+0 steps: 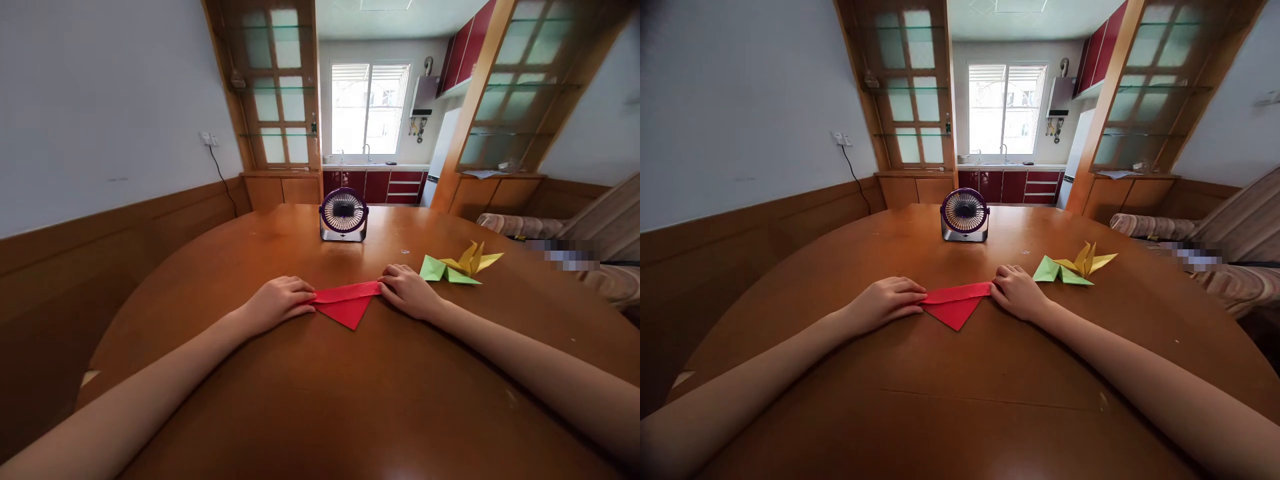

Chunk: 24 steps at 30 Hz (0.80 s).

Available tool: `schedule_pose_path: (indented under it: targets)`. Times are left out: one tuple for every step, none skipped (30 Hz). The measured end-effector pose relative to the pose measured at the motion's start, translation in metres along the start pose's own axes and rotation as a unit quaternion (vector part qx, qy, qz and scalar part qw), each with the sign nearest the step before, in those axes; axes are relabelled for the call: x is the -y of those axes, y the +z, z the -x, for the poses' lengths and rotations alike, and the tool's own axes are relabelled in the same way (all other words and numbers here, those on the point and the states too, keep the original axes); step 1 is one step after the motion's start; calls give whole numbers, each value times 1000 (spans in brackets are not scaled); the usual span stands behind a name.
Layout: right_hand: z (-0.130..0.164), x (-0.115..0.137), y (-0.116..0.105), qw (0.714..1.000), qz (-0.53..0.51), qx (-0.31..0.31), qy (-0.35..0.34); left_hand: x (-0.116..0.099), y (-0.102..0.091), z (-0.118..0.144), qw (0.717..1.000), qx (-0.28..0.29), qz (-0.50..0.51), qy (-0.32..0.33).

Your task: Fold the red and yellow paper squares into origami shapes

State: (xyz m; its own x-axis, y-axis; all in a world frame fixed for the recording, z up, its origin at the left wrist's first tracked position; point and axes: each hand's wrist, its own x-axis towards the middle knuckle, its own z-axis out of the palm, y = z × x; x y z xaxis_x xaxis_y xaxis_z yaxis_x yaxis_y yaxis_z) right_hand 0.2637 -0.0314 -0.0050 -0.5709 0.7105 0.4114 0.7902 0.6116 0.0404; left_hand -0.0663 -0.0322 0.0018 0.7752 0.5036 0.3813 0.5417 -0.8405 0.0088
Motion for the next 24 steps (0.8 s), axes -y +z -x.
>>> schedule_pose_path:
  targets:
    - [0,-1,1,1000,-6,-3,0,0,1,-1,1000,1,-14,17]
    - [0,-2,2,1000,-10,-4,0,0,1,-2,999,3,-28,32]
    - [0,-3,2,1000,-13,-5,1,0,2,-3,998,8,-41,47]
    - [0,-4,3,1000,-15,-5,2,0,2,-3,997,15,-54,61]
    - [0,-4,4,1000,-16,-5,2,-1,2,-4,995,23,-64,74]
    - [0,-4,4,1000,-18,-5,4,-2,2,-4,993,28,-73,85]
    - [0,-4,4,1000,-19,-6,5,-3,2,-4,992,30,-82,92]
    - [0,-4,4,1000,-23,-7,7,-5,2,-4,991,28,-91,93]
    - [0,-4,4,1000,-28,-9,10,-6,2,-5,991,21,-100,88]
    - [0,-4,4,999,-36,-12,15,-7,3,-5,991,11,-108,78]
    - [0,-3,4,999,-47,-15,19,-8,3,-5,992,-2,-112,62]
    - [0,-3,3,998,-62,-19,22,-8,4,-5,993,-17,-111,43]
    - [0,-3,3,996,-82,-23,25,-9,4,-5,994,-35,-104,20]
    - [-1,-3,2,994,-106,-27,29,-10,5,-5,994,-54,-91,-8]
    - [-1,-3,2,990,-132,-31,33,-10,5,-4,994,-73,-70,-39]
    - [-2,-3,2,986,-159,-34,37,-11,5,-4,992,-89,-40,-73]
    - [-2,-3,2,981,-185,-33,42,-11,6,-3,989,-102,-6,-108]
    - [-2,-3,3,976,-211,-30,47,-11,6,-3,983,-110,31,-143]
    - [-3,-4,4,970,-235,-25,51,-11,7,-3,976,-114,65,-174]
    - [-3,-5,5,965,-257,-20,55,-11,8,-3,969,-113,90,-201]
    - [-3,-6,7,959,-275,-15,60,-10,8,-4,963,-111,104,-222]
    - [-4,-7,9,954,-292,-13,64,-9,9,-4,959,-107,108,-239]
    - [-4,-9,10,950,-306,-11,68,-8,10,-4,957,-98,105,-253]
    - [-4,-10,11,945,-318,-11,72,-8,11,-5,955,-86,97,-266]
